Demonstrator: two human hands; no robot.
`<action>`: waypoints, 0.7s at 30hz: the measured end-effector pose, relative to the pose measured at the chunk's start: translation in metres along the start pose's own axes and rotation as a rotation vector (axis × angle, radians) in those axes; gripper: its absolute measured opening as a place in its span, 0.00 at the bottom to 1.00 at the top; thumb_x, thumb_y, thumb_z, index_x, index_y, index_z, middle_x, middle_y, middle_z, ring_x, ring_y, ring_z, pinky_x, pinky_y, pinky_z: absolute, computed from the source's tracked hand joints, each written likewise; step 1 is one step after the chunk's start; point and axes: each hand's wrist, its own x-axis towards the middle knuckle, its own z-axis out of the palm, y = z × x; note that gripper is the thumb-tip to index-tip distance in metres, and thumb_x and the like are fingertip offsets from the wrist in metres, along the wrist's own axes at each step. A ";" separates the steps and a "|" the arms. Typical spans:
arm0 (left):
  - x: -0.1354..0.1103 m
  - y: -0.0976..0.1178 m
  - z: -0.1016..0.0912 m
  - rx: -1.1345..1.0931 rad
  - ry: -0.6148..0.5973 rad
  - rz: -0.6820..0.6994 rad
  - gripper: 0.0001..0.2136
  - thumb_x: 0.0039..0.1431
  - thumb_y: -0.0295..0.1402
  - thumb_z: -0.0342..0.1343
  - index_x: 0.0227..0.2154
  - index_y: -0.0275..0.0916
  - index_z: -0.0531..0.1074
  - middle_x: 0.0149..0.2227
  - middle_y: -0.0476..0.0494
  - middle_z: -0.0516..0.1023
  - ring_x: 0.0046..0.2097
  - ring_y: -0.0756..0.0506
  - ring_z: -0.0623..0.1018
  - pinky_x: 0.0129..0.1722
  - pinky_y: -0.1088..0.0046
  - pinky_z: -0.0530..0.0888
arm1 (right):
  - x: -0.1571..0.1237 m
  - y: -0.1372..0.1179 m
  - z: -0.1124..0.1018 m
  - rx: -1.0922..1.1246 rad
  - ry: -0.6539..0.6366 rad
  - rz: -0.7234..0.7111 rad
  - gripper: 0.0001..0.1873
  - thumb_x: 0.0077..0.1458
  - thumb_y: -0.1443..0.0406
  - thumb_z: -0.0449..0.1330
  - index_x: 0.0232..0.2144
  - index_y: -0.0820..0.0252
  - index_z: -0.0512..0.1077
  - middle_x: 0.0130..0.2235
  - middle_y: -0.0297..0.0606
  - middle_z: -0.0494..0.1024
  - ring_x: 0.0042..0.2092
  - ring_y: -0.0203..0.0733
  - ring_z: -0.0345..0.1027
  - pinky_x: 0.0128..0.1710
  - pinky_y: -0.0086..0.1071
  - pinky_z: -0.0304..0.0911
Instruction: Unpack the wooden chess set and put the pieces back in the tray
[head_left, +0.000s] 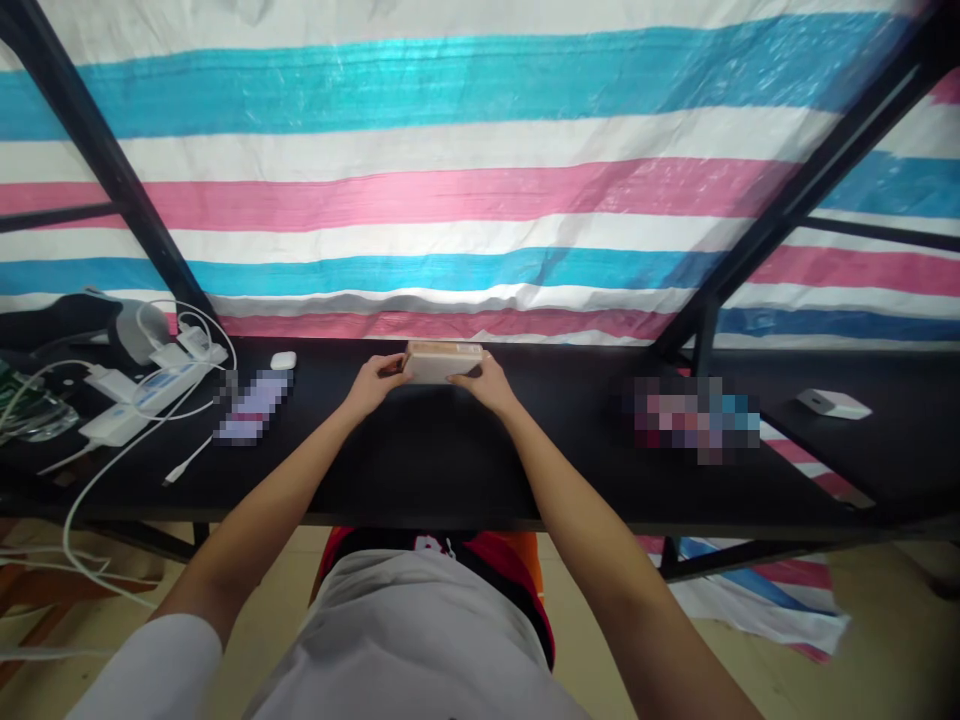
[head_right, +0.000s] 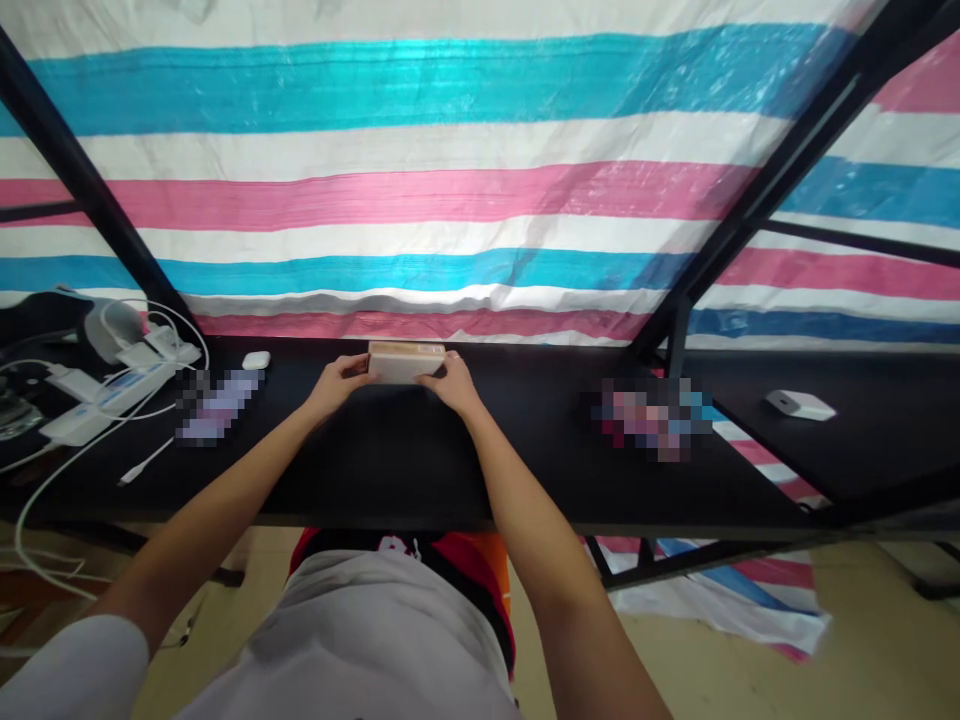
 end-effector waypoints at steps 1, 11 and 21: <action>0.000 -0.001 0.000 0.040 0.004 0.017 0.22 0.43 0.35 0.65 0.45 0.41 0.75 0.36 0.48 0.76 0.43 0.44 0.74 0.50 0.63 0.68 | -0.001 0.000 -0.001 -0.059 0.014 -0.035 0.21 0.39 0.60 0.65 0.40 0.58 0.73 0.42 0.39 0.75 0.45 0.46 0.67 0.50 0.41 0.61; -0.002 -0.001 -0.002 -0.277 -0.158 -0.270 0.15 0.53 0.34 0.57 0.44 0.36 0.72 0.36 0.40 0.78 0.38 0.45 0.79 0.41 0.66 0.76 | -0.002 -0.001 -0.014 0.253 -0.316 0.083 0.34 0.46 0.71 0.50 0.58 0.57 0.61 0.40 0.37 0.78 0.42 0.41 0.72 0.46 0.39 0.65; -0.007 -0.001 0.005 0.032 -0.221 -0.347 0.34 0.46 0.34 0.64 0.57 0.33 0.62 0.24 0.47 0.76 0.23 0.47 0.74 0.25 0.71 0.72 | -0.003 0.006 -0.013 -0.369 -0.323 0.168 0.25 0.54 0.50 0.54 0.45 0.61 0.72 0.22 0.37 0.75 0.24 0.42 0.68 0.34 0.35 0.63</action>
